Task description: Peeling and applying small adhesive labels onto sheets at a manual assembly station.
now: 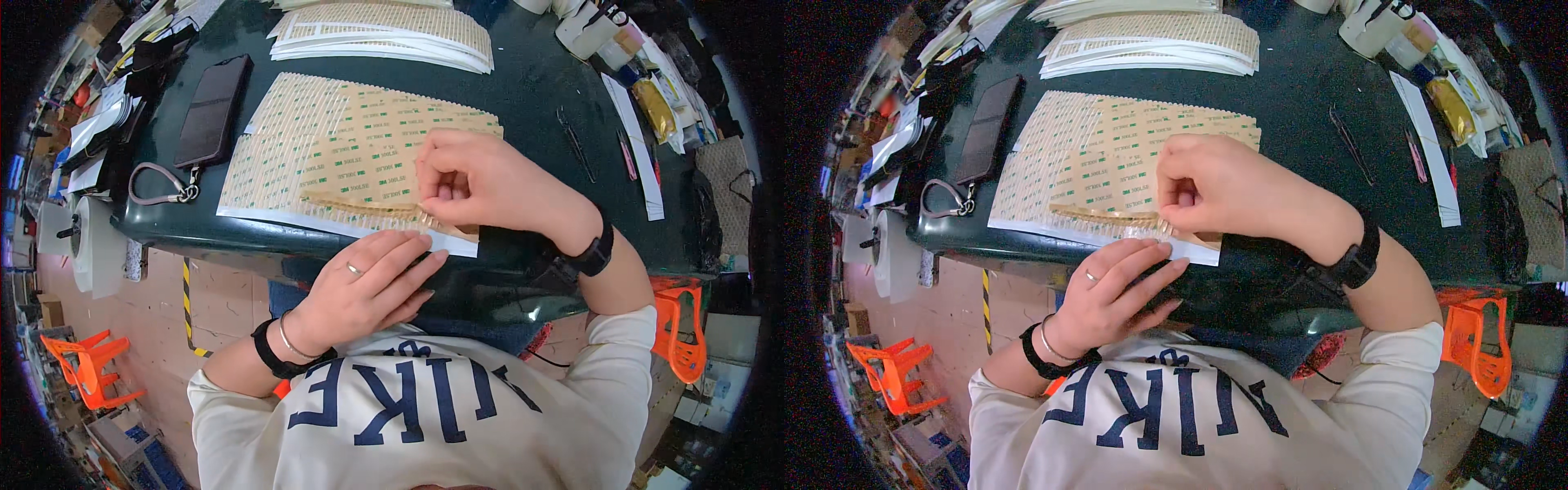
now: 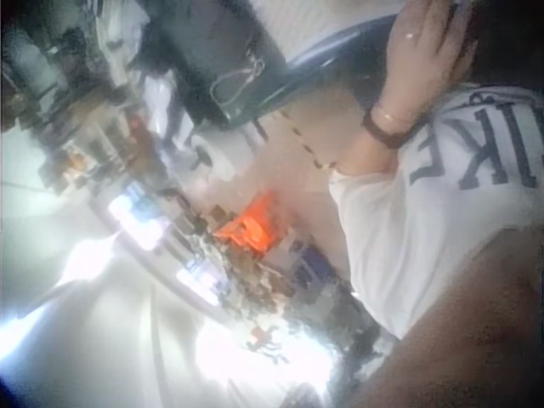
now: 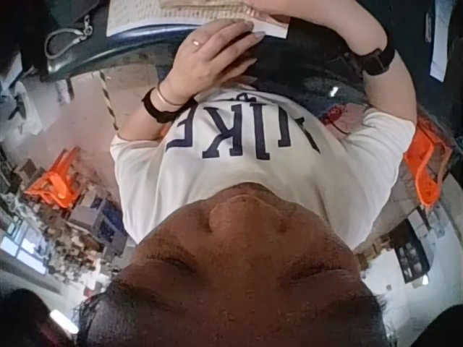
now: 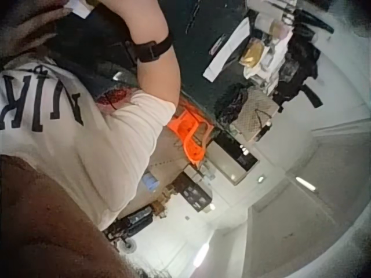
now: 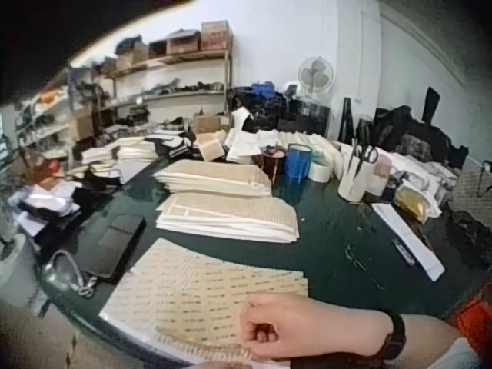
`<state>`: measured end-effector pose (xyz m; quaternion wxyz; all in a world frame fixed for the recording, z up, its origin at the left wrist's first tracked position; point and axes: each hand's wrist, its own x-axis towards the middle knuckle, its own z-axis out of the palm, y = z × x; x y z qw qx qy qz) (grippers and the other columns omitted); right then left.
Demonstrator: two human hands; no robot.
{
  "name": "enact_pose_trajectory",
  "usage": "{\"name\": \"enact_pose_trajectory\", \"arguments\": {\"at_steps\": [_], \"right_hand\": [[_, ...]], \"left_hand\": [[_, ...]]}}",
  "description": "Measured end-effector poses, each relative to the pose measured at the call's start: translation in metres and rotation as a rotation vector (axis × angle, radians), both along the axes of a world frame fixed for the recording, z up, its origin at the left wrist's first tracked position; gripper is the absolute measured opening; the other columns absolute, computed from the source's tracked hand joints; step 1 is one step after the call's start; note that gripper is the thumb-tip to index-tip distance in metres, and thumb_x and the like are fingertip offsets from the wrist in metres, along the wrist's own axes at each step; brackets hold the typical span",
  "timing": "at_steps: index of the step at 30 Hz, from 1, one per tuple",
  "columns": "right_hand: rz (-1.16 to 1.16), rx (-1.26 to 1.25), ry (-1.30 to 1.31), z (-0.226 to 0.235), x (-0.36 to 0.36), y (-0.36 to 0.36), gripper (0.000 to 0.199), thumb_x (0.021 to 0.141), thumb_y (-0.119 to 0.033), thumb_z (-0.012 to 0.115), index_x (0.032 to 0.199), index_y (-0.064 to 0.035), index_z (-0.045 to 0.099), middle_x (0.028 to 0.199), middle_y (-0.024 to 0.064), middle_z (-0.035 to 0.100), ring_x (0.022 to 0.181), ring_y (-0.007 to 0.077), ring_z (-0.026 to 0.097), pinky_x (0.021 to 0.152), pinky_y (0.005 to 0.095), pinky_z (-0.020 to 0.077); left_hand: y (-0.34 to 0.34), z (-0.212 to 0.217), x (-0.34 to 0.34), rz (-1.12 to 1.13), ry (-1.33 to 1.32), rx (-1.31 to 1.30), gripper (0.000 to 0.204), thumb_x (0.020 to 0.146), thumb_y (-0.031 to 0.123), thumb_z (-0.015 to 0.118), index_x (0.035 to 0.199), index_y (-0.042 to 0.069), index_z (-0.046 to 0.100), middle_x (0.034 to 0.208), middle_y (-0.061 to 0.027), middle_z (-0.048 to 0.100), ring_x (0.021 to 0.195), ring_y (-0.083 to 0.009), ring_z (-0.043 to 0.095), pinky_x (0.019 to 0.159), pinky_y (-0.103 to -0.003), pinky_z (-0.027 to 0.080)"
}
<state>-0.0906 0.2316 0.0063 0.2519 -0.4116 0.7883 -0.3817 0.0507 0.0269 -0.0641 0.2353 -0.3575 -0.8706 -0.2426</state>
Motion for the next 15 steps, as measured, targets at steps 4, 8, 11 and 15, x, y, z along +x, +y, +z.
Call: {"name": "enact_pose_trajectory", "arguments": {"at_steps": [4, 8, 11, 15], "right_hand": [[0.174, 0.037, 0.070, 0.005, -0.008, 0.009, 0.008, 0.086, -0.007, 0.073, 0.088, -0.0012, 0.067, 0.099, 0.0040, 0.056, 0.082, 0.0112, 0.059, 0.070, 0.0247, 0.0498], [0.172, 0.043, 0.004, 0.007, 0.002, 0.014, 0.009, 0.087, -0.008, 0.073, 0.089, -0.0014, 0.068, 0.098, 0.0037, 0.055, 0.080, 0.0126, 0.059, 0.069, 0.0255, 0.0497], [0.173, 0.046, 0.000, 0.007, 0.002, 0.011, 0.009, 0.086, -0.009, 0.073, 0.090, -0.0016, 0.069, 0.098, 0.0033, 0.054, 0.079, 0.0122, 0.058, 0.069, 0.0255, 0.0494], [0.170, 0.059, 0.004, 0.006, 0.001, 0.011, 0.009, 0.086, -0.008, 0.073, 0.089, -0.0019, 0.069, 0.098, 0.0032, 0.054, 0.078, 0.0115, 0.058, 0.068, 0.0249, 0.0494]], "left_hand": [[-0.001, -0.001, -0.001, 0.000, 0.018, -0.016, 0.051, 0.079, 0.017, 0.083, 0.127, 0.008, 0.070, 0.131, -0.0086, 0.061, 0.113, -0.0268, 0.064, 0.098, -0.039, 0.055], [0.003, -0.004, 0.001, -0.007, 0.070, -0.041, 0.052, 0.079, 0.017, 0.082, 0.129, 0.006, 0.069, 0.131, -0.0089, 0.060, 0.114, -0.0266, 0.063, 0.098, -0.039, 0.055], [0.007, -0.006, -0.003, -0.046, 0.091, -0.067, 0.053, 0.079, 0.016, 0.082, 0.130, 0.005, 0.069, 0.131, -0.0090, 0.059, 0.115, -0.0265, 0.063, 0.098, -0.039, 0.055], [0.012, -0.005, -0.009, -0.111, 0.064, -0.066, 0.054, 0.080, 0.015, 0.082, 0.131, 0.004, 0.068, 0.132, -0.0090, 0.058, 0.117, -0.0265, 0.062, 0.099, -0.038, 0.054]]}}
